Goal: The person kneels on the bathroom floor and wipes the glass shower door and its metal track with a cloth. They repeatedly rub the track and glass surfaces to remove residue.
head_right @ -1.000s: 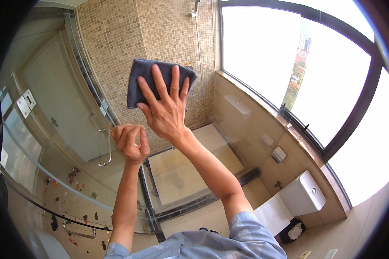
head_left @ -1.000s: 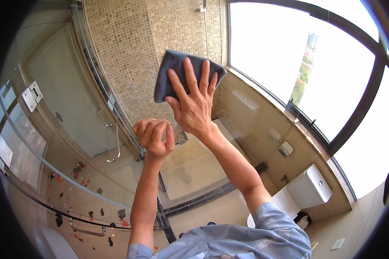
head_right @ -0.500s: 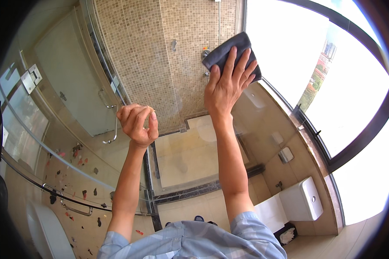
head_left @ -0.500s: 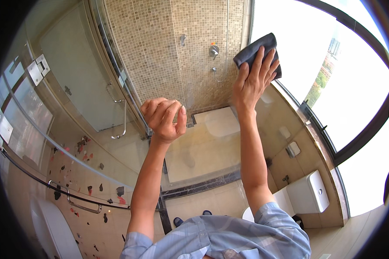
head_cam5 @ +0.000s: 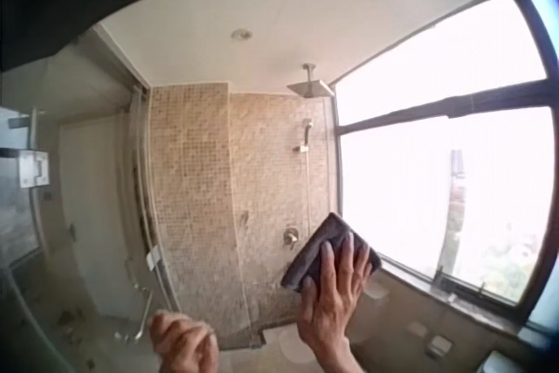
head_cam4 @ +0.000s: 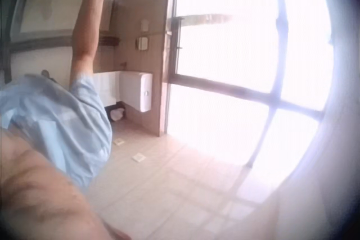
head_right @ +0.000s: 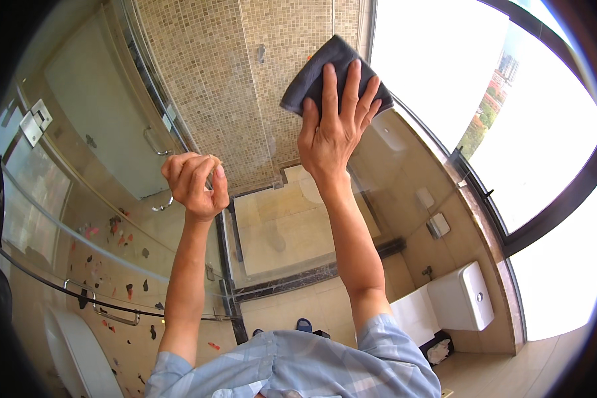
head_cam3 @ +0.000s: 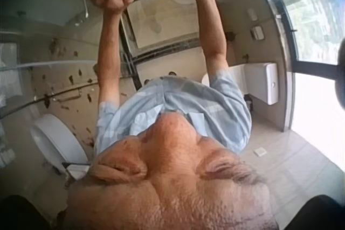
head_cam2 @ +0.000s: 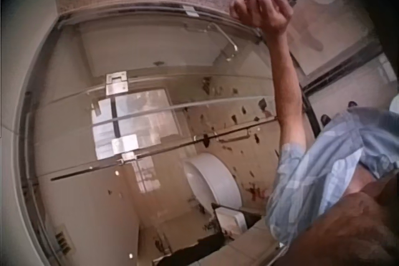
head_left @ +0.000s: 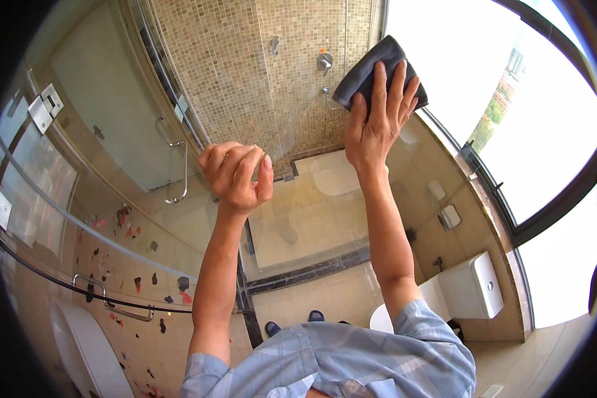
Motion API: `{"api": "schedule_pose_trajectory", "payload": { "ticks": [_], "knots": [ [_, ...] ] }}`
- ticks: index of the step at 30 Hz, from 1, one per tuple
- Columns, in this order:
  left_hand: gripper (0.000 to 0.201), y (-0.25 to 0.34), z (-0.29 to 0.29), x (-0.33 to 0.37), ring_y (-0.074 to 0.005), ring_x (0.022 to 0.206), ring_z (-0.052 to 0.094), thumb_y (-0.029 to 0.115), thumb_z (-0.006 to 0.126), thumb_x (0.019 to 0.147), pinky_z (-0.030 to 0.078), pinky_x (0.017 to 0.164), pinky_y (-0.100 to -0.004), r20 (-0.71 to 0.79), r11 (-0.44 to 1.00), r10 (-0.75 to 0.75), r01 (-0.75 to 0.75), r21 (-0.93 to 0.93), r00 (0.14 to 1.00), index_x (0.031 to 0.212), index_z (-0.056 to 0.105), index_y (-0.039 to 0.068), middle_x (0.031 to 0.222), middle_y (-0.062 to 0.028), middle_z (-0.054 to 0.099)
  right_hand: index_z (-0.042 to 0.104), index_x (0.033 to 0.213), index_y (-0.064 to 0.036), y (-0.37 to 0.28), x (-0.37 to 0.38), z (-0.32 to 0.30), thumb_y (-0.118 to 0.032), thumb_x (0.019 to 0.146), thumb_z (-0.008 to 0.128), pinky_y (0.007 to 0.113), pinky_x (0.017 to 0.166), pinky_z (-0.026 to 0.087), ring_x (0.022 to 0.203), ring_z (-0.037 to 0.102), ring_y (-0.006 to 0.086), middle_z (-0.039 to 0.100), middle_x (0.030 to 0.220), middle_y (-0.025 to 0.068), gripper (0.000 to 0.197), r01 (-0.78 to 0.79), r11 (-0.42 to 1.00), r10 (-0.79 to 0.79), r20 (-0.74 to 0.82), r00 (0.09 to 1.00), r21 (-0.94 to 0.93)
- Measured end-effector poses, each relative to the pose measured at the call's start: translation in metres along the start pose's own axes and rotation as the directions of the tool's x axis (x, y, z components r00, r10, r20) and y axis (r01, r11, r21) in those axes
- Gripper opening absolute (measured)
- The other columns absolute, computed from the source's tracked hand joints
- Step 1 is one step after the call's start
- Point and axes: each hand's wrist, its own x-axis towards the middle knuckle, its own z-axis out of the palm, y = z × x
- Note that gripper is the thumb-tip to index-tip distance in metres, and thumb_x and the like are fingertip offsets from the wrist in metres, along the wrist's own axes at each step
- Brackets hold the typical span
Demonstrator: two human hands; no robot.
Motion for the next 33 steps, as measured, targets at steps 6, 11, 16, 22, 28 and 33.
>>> {"api": "schedule_pose_trajectory", "payload": {
  "ticks": [6, 11, 16, 22, 28, 33],
  "knots": [
    [0.013, -0.001, 0.001, -0.006, -0.028, 0.089, 0.055, 0.011, 0.059, 0.086, 0.042, 0.082, -0.0401, -0.072, 0.999, -0.018, 0.015, -0.042, 0.997, 0.094, 0.064, 0.002, 0.097, -0.0116, 0.066, 0.06, 0.139, -0.0205, -0.043, -0.046, 0.009, -0.028, 0.093, 0.062, 0.067, 0.116, 0.005, 0.147, 0.02, 0.0521, 0.039, 0.157, 0.0148, 0.046, 0.151, 0.988, -0.156, 0.157, 0.975, 0.044],
    [0.015, -0.007, 0.001, -0.014, -0.0313, 0.097, 0.054, 0.01, 0.058, 0.087, 0.046, 0.08, -0.0419, -0.116, 0.999, -0.021, 0.015, -0.052, 0.993, 0.097, 0.064, 0.002, 0.109, -0.0187, 0.063, 0.065, 0.132, -0.0275, -0.018, -0.167, 0.003, -0.029, 0.089, 0.069, 0.066, 0.117, 0.008, 0.146, 0.026, 0.0483, 0.046, 0.151, 0.0087, 0.043, 0.194, 0.977, -0.212, 0.333, 0.919, 0.085],
    [0.017, -0.006, 0.001, -0.013, -0.0313, 0.097, 0.054, 0.01, 0.059, 0.085, 0.046, 0.08, -0.0415, -0.076, 0.999, -0.018, 0.015, -0.041, 0.997, 0.099, 0.065, 0.003, 0.11, -0.018, 0.064, 0.066, 0.131, -0.0184, 0.007, -0.164, -0.009, -0.026, 0.089, 0.067, 0.065, 0.118, 0.006, 0.146, 0.023, 0.05, 0.044, 0.152, 0.0158, 0.042, 0.112, 0.993, -0.118, 0.275, 0.954, 0.038],
    [0.018, -0.005, 0.001, -0.014, -0.0326, 0.102, 0.054, 0.01, 0.058, 0.087, 0.045, 0.084, -0.043, -0.103, 0.997, -0.04, 0.033, -0.071, 0.994, 0.102, 0.063, 0.002, 0.113, -0.0209, 0.063, 0.061, 0.138, -0.0159, -0.05, -0.035, 0.013, -0.022, 0.093, 0.06, 0.066, 0.117, 0.0, 0.148, 0.016, 0.0523, 0.036, 0.158, 0.0178, 0.046, 0.097, 0.993, -0.103, 0.097, 0.99, 0.061],
    [0.016, 0.008, -0.001, -0.009, -0.0396, 0.112, 0.055, 0.013, 0.056, 0.091, 0.044, 0.096, -0.0515, -0.182, 0.989, -0.018, -0.009, -0.15, 0.983, 0.101, 0.061, 0.002, 0.121, -0.0267, 0.059, 0.061, 0.138, -0.0282, -0.101, -0.061, 0.027, -0.036, 0.092, 0.054, 0.067, 0.116, 0.005, 0.148, 0.022, 0.0456, 0.04, 0.158, 0.0046, 0.047, 0.246, 0.96, -0.273, 0.265, 0.925, 0.13],
    [0.02, 0.066, 0.007, -0.036, -0.0339, 0.137, 0.048, 0.02, 0.059, 0.091, 0.022, 0.117, -0.0579, 0.289, 0.983, -0.148, 0.173, -0.063, 0.946, 0.102, 0.071, 0.009, 0.137, -0.0159, 0.061, 0.029, 0.158, -0.0253, -0.071, -0.144, 0.039, -0.045, 0.101, 0.051, 0.065, 0.115, 0.025, 0.147, 0.031, 0.0384, 0.026, 0.165, -0.0005, 0.064, 0.367, 0.881, -0.264, 0.333, 0.905, -0.3]
  ]
}}
